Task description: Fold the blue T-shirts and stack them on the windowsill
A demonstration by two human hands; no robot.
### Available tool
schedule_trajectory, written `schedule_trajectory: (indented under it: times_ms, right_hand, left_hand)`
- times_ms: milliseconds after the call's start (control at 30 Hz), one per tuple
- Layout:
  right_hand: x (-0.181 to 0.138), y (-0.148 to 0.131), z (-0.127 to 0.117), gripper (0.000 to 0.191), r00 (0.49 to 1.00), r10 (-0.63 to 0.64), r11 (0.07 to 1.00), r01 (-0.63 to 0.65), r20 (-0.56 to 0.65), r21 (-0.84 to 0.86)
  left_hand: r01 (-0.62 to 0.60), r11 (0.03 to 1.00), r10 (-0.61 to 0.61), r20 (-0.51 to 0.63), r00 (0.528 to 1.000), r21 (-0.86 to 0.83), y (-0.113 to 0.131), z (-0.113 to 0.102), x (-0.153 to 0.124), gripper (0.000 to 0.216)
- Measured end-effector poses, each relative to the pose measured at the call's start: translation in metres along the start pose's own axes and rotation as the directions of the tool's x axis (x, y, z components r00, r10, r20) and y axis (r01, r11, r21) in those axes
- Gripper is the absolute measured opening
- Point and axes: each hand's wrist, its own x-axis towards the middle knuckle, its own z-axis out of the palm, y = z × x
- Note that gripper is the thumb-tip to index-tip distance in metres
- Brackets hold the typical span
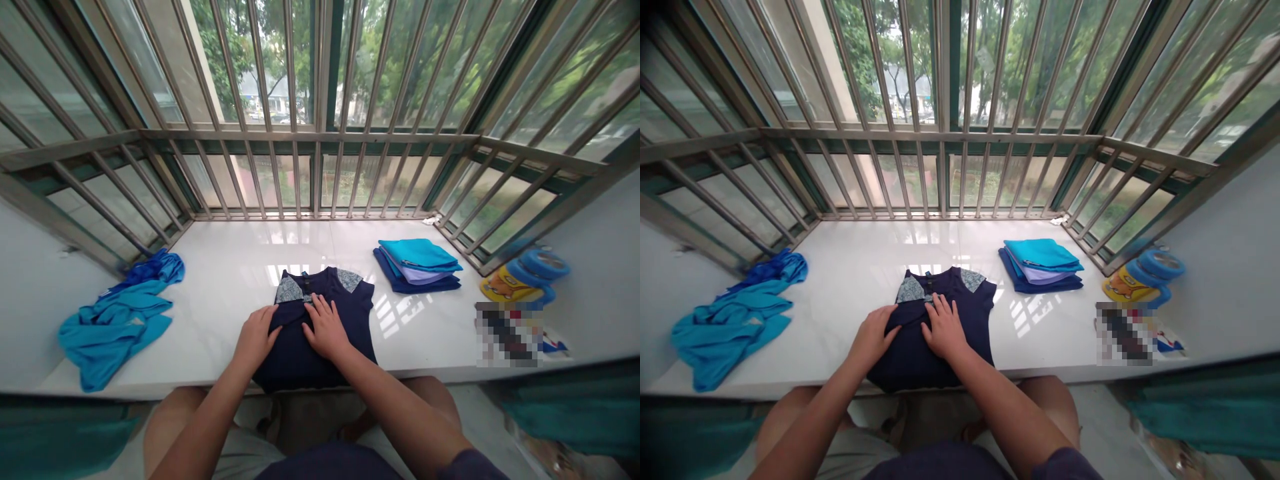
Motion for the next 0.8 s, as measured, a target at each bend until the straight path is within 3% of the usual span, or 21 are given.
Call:
schedule_trajectory:
  times_ms: [133, 233, 367, 567, 800]
  right_hand:
    - [0.0, 0.0, 0.001, 0.057, 1.0, 0.016, 1.0, -0.016, -0.001, 0.015]
    - [0.01, -0.002, -0.003, 0.05, 0.997, 0.068, 0.998, -0.068, -0.019, 0.016]
    - [0.048, -0.014, -0.013, 0.043, 0.991, 0.114, 0.993, -0.114, -0.066, -0.003]
    - [0.116, -0.039, -0.006, 0.037, 0.99, 0.14, 0.99, -0.14, -0.025, -0.008]
    - [0.139, -0.045, 0.006, 0.03, 0.985, 0.17, 0.985, -0.169, -0.007, 0.023]
  left_hand:
    - [0.057, 0.998, -0.056, 0.023, 0.998, -0.034, -0.028, -0.005, -0.014, 0.047]
    - [0.047, 0.987, -0.044, 0.025, 0.999, -0.153, -0.042, -0.012, -0.012, 0.044]
    - [0.062, 0.966, -0.059, 0.018, 0.998, -0.251, -0.043, -0.013, -0.011, 0.046]
    - [0.119, 0.934, -0.127, -0.001, 0.992, -0.337, -0.038, -0.014, -0.01, 0.032]
    - [0.175, 0.92, -0.189, -0.008, 0.982, -0.351, -0.044, -0.019, -0.008, 0.024]
